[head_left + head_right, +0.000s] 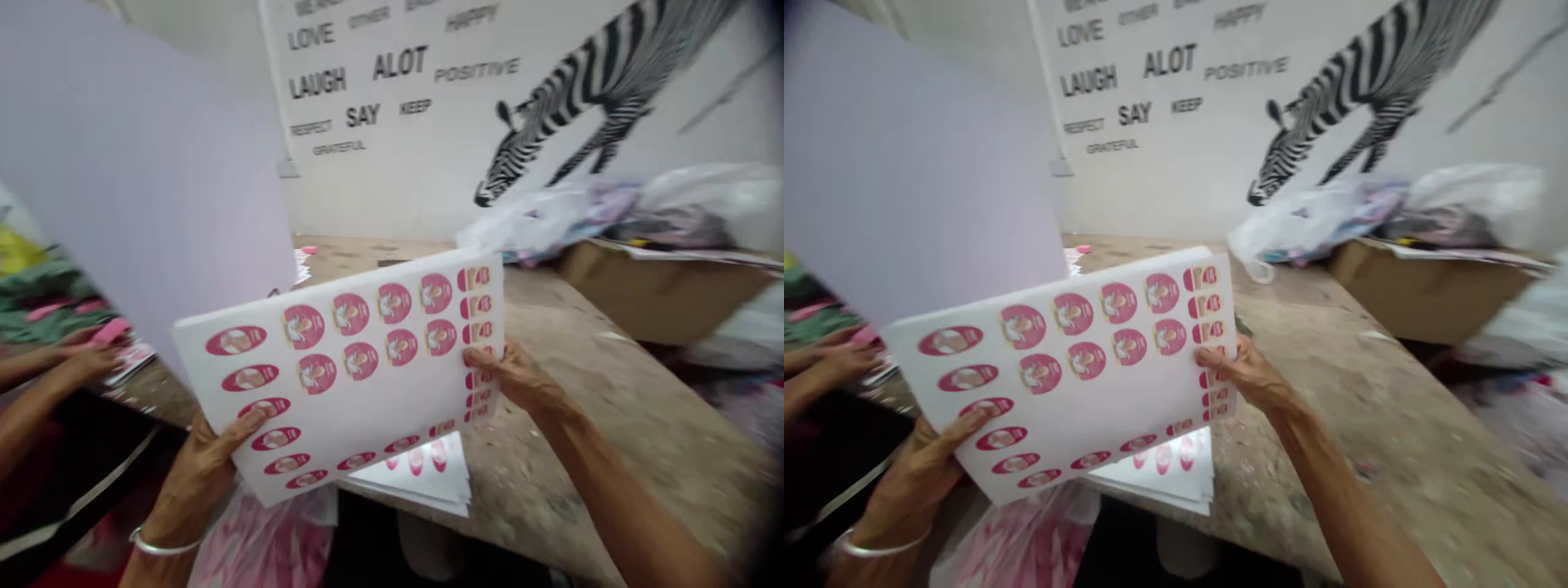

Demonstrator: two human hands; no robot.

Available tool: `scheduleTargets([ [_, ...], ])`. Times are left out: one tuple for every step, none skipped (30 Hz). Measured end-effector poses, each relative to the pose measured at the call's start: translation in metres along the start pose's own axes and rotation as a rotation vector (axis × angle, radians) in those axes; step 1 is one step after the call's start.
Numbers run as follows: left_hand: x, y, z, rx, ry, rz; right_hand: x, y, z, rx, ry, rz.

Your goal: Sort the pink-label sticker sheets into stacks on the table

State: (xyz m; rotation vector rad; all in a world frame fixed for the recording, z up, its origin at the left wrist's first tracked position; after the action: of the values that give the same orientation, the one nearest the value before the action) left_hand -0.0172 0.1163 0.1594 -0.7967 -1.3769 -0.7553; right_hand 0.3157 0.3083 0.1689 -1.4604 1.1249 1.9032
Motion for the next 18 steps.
scheduleTargets([
  [0.014,0.016,0.008,-0.044,0.055,0.020,-0.017,-0.016,-0.010,0.049,-0.076,-0.011],
  [0.025,0.035,0.014,-0.101,0.092,0.027,-0.033,-0.034,-0.022,0.113,-0.151,-0.036],
  [0.033,0.058,0.020,-0.164,0.110,0.025,-0.047,-0.052,-0.037,0.182,-0.216,-0.072],
  [0.040,0.083,0.024,-0.225,0.126,0.024,-0.058,-0.071,-0.054,0.258,-0.275,-0.115],
  [0.045,0.110,0.027,-0.291,0.138,0.030,-0.068,-0.090,-0.073,0.338,-0.331,-0.161],
  [0.048,0.139,0.028,-0.354,0.157,0.045,-0.077,-0.108,-0.093,0.421,-0.386,-0.204],
  [0.050,0.168,0.029,-0.419,0.186,0.065,-0.082,-0.126,-0.114,0.506,-0.433,-0.241],
  [0.050,0.198,0.028,-0.489,0.222,0.081,-0.086,-0.142,-0.135,0.588,-0.471,-0.270],
  [0.049,0.227,0.025,-0.560,0.257,0.085,-0.087,-0.156,-0.155,0.663,-0.497,-0.290],
  [0.045,0.254,0.022,-0.633,0.285,0.074,-0.086,-0.170,-0.174,0.729,-0.511,-0.298],
  [0.039,0.279,0.018,-0.704,0.302,0.049,-0.082,-0.182,-0.190,0.782,-0.506,-0.295],
  [0.032,0.301,0.014,-0.776,0.309,0.020,-0.077,-0.193,-0.205,0.829,-0.491,-0.286],
  [0.022,0.321,0.009,-0.842,0.303,-0.005,-0.069,-0.203,-0.217,0.864,-0.468,-0.274],
  [0.011,0.336,0.005,-0.897,0.290,-0.019,-0.061,-0.212,-0.228,0.894,-0.441,-0.259],
  [0.000,0.349,0.000,-0.944,0.271,-0.019,-0.052,-0.219,-0.236,0.916,-0.403,-0.243],
  [-0.011,0.358,-0.003,-0.983,0.250,-0.006,-0.042,-0.226,-0.243,0.936,-0.365,-0.230],
  [-0.021,0.365,-0.006,-1.013,0.228,0.012,-0.033,-0.231,-0.249,0.952,-0.332,-0.218],
  [-0.028,0.369,-0.009,-1.031,0.211,0.033,-0.025,-0.235,-0.254,0.967,-0.309,-0.209],
])
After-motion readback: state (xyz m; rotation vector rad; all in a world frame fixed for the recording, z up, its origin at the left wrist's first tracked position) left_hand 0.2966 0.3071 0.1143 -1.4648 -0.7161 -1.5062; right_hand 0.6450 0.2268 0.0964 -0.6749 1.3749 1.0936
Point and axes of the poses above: each hand's wrist, its own z-axis towards the middle knuckle, its own y-axis out of the palm, x = y × z, the point moved 7 cm from there along z, towards the middle knuckle, and after that the axes turned 14 degrees about z, right-handed, at the moved point
